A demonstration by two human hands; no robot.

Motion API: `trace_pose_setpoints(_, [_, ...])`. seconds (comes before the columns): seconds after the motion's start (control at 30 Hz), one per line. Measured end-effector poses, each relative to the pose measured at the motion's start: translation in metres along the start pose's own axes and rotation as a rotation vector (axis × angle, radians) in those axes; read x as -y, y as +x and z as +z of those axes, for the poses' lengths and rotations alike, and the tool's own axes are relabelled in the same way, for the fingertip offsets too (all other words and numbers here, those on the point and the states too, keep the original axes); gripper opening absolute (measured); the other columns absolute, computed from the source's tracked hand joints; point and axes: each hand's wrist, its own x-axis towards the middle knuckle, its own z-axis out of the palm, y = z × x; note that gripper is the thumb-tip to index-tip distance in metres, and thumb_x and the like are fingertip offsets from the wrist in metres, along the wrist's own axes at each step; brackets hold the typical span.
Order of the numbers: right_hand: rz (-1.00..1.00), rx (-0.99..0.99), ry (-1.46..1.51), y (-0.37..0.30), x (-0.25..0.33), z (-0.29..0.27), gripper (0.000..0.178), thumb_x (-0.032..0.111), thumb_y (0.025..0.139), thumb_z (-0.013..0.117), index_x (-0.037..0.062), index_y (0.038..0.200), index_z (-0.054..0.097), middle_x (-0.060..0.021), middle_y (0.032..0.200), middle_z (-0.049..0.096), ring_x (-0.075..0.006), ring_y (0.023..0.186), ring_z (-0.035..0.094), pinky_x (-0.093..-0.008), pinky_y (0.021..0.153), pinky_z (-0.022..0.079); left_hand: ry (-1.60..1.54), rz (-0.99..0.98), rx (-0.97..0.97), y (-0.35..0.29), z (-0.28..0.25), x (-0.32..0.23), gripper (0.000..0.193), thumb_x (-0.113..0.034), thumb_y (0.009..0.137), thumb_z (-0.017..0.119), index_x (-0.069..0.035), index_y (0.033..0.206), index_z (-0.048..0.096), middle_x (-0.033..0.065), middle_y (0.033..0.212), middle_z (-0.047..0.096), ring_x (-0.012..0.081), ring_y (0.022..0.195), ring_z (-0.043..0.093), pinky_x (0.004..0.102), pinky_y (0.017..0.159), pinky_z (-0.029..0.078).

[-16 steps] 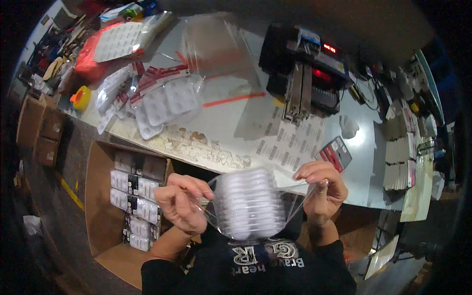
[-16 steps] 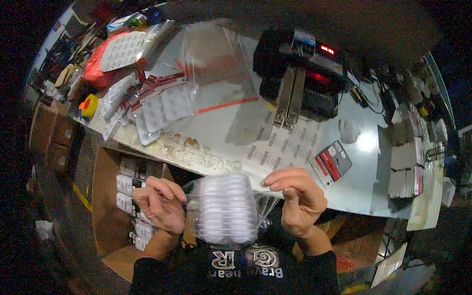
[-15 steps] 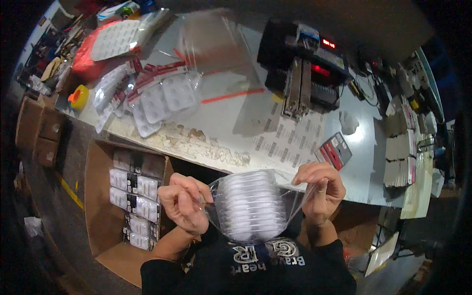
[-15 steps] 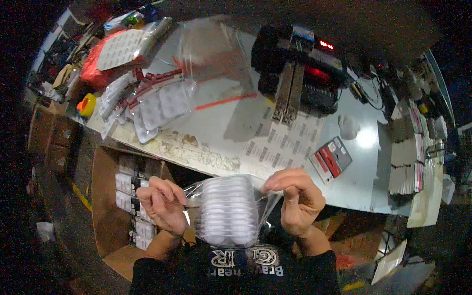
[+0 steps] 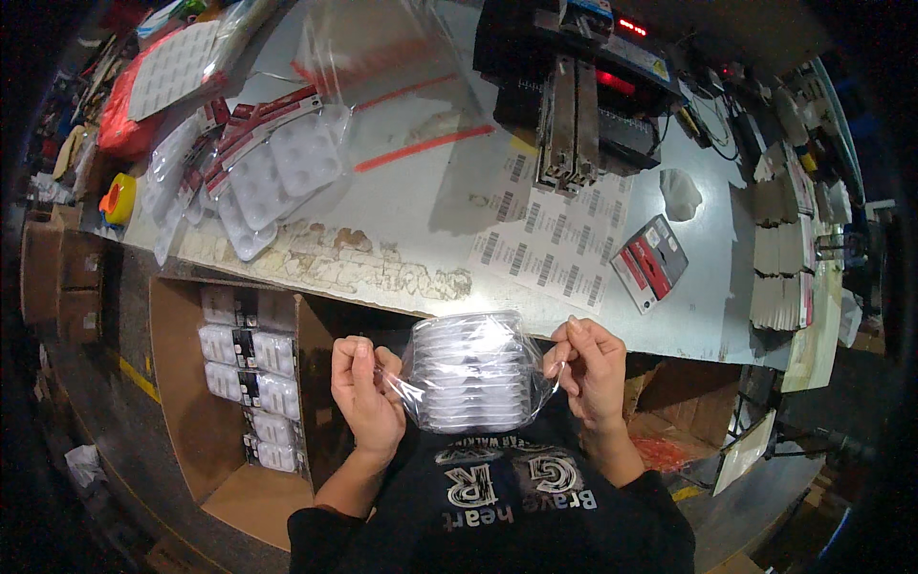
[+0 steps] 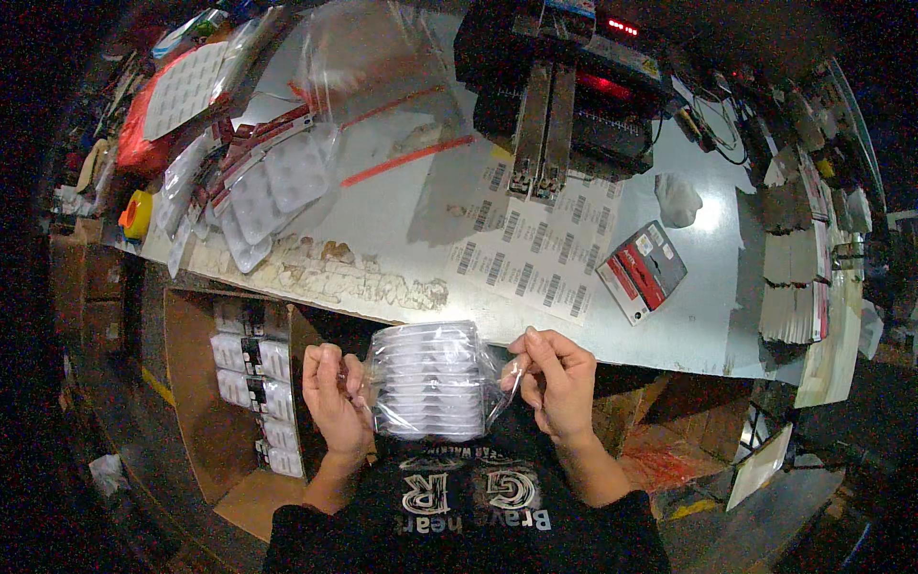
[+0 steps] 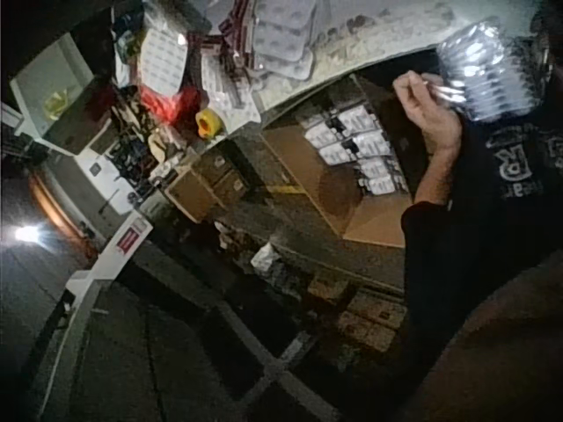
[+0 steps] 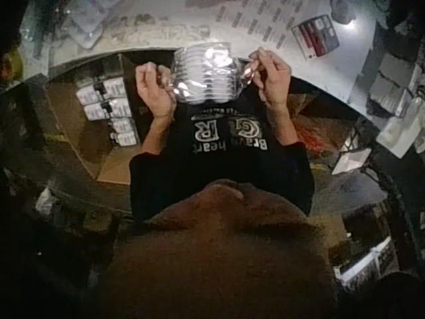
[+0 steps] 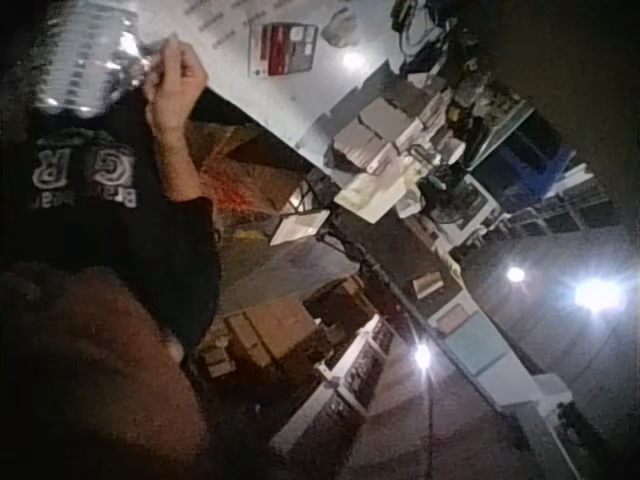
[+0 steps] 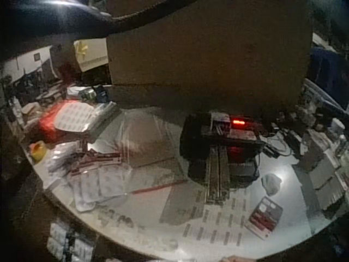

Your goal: The person places white plastic mixing palettes into clear plastic bags, seals them with a heat sealer, and stacks the finished packages. They then gather the sealed units and place them into a larger clear bag, preparing them for shipment.

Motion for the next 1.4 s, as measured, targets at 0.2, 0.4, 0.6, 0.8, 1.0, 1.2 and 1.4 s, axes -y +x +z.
trace_pose_setpoints(0.2, [0.081,-0.126,-0.177,-0.006,-0.032,0.004,0.019,0.013,0.092,0.055,-0.0034,0.083,0.061,-0.0056,0.073,0.060,-0.0073,0.056,0.053,-0.0185,0.042,0.036,0.309,-0.180,0.033,-0.004,-0.002,0.010,0.014,-0.013,0.095,0.048,-0.007,0.083,0.045,-0.0021,0.068,0.043,0.0023,0.050,0.032,0.0180,0.043,0.025])
trace_pose_setpoints(0.4, [-0.307,-0.218,-0.342,-0.009,-0.045,0.017,0.016,0.003,0.083,0.065,-0.0009,0.076,0.052,0.0007,0.080,0.046,-0.0040,0.075,0.051,-0.0174,0.055,0.042,0.501,0.282,0.063,-0.017,-0.006,0.031,0.011,0.003,0.081,0.060,-0.001,0.085,0.050,0.0052,0.087,0.052,0.0144,0.083,0.050,0.0269,0.076,0.043])
trace_pose_setpoints(0.6, [-0.875,0.047,-1.075,-0.006,-0.045,-0.005,0.026,-0.004,0.074,0.062,-0.0010,0.100,0.064,-0.0173,0.102,0.065,-0.0264,0.083,0.065,-0.0324,0.073,0.046,0.775,0.610,0.475,-0.019,-0.040,0.049,0.057,-0.040,0.095,0.034,0.007,0.116,0.057,0.0255,0.121,0.055,0.0322,0.116,0.054,0.0396,0.092,0.033])
trace_pose_setpoints(0.8, [-0.277,0.144,-0.738,0.005,-0.078,0.005,0.021,0.003,0.079,0.056,-0.0021,0.099,0.061,-0.0197,0.098,0.063,-0.0323,0.079,0.062,-0.0364,0.077,0.046,1.262,0.914,0.583,0.016,0.010,-0.013,0.074,-0.050,0.087,0.041,0.013,0.126,0.044,0.0267,0.125,0.052,0.0333,0.116,0.053,0.0430,0.091,0.030])
trace_pose_setpoints(1.0, [-0.009,0.514,-0.332,0.049,-0.088,0.077,0.033,0.018,0.091,0.055,-0.0029,0.116,0.050,-0.0196,0.118,0.057,-0.0249,0.108,0.055,-0.0347,0.092,0.042,1.769,1.123,0.800,0.134,0.074,-0.053,0.034,-0.032,0.084,0.057,-0.001,0.096,0.062,0.0111,0.096,0.065,0.0250,0.091,0.060,0.0429,0.083,0.039])
trace_pose_setpoints(1.2, [-0.586,0.208,-0.992,0.078,-0.054,0.026,0.019,0.011,0.088,0.051,0.0066,0.102,0.064,-0.0124,0.095,0.067,-0.0262,0.080,0.065,-0.0370,0.069,0.049,1.568,1.488,0.459,0.178,0.087,-0.034,0.017,-0.022,0.081,0.062,-0.006,0.074,0.059,0.0059,0.078,0.063,0.0234,0.071,0.059,0.0391,0.071,0.043])
trace_pose_setpoints(1.4, [-0.745,0.017,-1.840,0.080,-0.026,-0.049,0.058,0.025,0.081,0.061,0.0070,0.132,0.042,-0.0124,0.137,0.044,-0.0314,0.121,0.046,-0.0464,0.091,0.038,1.350,0.939,0.955,0.065,0.038,0.016,0.019,-0.022,0.085,0.059,-0.008,0.071,0.057,0.0091,0.069,0.062,0.0273,0.058,0.059,0.0347,0.051,0.045])
